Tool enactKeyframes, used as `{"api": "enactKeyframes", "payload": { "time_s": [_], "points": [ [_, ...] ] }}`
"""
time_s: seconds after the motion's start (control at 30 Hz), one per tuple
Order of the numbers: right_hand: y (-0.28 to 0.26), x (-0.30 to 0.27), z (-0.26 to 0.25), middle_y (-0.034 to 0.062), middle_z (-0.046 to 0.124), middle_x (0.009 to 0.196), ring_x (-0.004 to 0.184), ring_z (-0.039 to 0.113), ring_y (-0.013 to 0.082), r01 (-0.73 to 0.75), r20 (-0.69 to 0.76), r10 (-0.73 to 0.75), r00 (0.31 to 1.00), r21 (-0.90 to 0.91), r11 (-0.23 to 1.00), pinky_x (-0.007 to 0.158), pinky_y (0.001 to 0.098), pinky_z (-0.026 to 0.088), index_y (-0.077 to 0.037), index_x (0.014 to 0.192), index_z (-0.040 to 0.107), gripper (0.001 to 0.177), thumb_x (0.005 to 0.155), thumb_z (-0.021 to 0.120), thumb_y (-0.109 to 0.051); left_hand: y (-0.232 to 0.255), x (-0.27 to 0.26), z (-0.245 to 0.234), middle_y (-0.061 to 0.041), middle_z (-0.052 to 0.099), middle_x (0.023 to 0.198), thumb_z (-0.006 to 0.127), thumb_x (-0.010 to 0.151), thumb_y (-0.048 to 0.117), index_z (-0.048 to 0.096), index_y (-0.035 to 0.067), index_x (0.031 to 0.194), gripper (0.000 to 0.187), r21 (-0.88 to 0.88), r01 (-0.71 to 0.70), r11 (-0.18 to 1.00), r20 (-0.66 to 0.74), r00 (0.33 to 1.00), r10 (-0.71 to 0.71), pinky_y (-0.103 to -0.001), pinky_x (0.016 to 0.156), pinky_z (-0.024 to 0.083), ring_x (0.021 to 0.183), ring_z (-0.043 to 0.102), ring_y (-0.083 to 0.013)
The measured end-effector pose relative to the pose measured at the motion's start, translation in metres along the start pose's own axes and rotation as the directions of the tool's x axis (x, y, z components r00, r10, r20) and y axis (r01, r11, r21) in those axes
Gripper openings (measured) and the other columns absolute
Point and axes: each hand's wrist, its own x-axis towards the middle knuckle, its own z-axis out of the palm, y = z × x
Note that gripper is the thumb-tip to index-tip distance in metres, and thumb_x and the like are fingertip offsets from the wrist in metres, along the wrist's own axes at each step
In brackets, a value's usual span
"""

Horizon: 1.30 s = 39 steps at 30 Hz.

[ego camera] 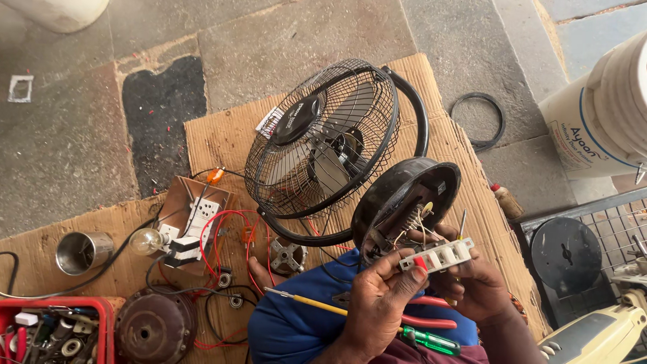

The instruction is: The person repairs a table fan by opening its base with a screwdriver and manipulating the internal wires and a switch component.

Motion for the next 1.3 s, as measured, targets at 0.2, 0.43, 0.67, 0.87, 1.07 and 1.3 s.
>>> {"api": "enactKeyframes", "payload": {
  "time_s": [0.2,0.43,0.67,0.87,1.07,1.3],
  "points": [
    [-0.015,-0.031,-0.012,0.0294,0.047,0.153,0.06,0.057,0.0121,0.037,-0.053,-0.055,0.997,-0.294,0.955,0.049,0.0241,0.047,0.001,0.156,0.035,0.082,0.081,0.068,0.002,0.0,-0.004,-0.006,-0.012,0.072,0.113,0.073,0.092,0.002,0.059,-0.006,0.127,0.038,0.017,0.068,0.998,0.047,0.996,-0.069,-0.029,0.098,0.059,0.106,0.07,-0.0139],
    [-0.017,-0.053,0.003,0.0202,0.06,0.143,0.069,0.059,0.0086,0.05,-0.179,-0.181,0.967,-0.566,0.823,0.056,0.0225,0.049,0.005,0.152,0.038,0.088,0.074,0.078,-0.001,-0.012,-0.007,-0.012,-0.012,0.067,0.12,0.072,0.09,-0.008,0.059,-0.004,0.124,0.037,0.08,0.016,0.997,0.078,0.997,-0.022,-0.03,0.104,0.058,0.116,0.067,-0.0177],
    [0.003,-0.066,-0.011,0.0321,0.066,0.123,0.089,0.068,0.024,-0.101,-0.312,-0.211,0.926,-0.745,0.659,0.07,0.0328,0.057,0.002,0.156,0.049,0.086,0.079,0.087,0.009,-0.015,-0.006,-0.008,-0.01,0.061,0.126,0.07,0.088,-0.012,0.057,-0.005,0.124,0.039,0.168,-0.077,0.983,0.068,0.996,0.066,-0.032,0.101,0.062,0.119,0.068,-0.0188],
    [0.007,-0.049,0.025,0.0175,0.06,0.14,0.118,0.065,0.0227,0.026,-0.223,-0.341,0.913,-0.803,0.596,0.089,0.0365,0.062,0.004,0.136,0.056,0.069,0.071,0.079,0.01,-0.001,-0.004,-0.006,-0.016,0.07,0.113,0.067,0.089,-0.013,0.05,-0.001,0.137,0.053,0.23,-0.027,0.973,0.076,0.997,0.009,-0.03,0.096,0.062,0.106,0.071,-0.0189],
    [0.011,-0.046,0.027,0.0212,0.06,0.141,0.119,0.067,0.0256,0.101,-0.189,-0.418,0.889,-0.808,0.58,0.091,0.0396,0.063,0.004,0.134,0.054,0.063,0.074,0.076,0.011,-0.01,-0.003,-0.008,-0.019,0.061,0.128,0.073,0.09,-0.014,0.06,-0.007,0.125,0.038,0.39,-0.211,0.896,0.117,0.977,0.179,-0.033,0.102,0.062,0.119,0.069,-0.0228],
    [0.02,-0.043,0.032,0.0245,0.058,0.145,0.113,0.069,0.025,0.24,-0.081,-0.493,0.866,-0.798,0.553,0.09,0.039,0.065,0.003,0.134,0.05,0.062,0.078,0.076,0.011,-0.016,-0.001,-0.013,-0.019,0.062,0.132,0.07,0.089,-0.013,0.06,-0.006,0.12,0.034,0.329,-0.129,0.936,0.077,0.991,0.109,-0.031,0.099,0.064,0.119,0.071,-0.0236]
  ]
}}
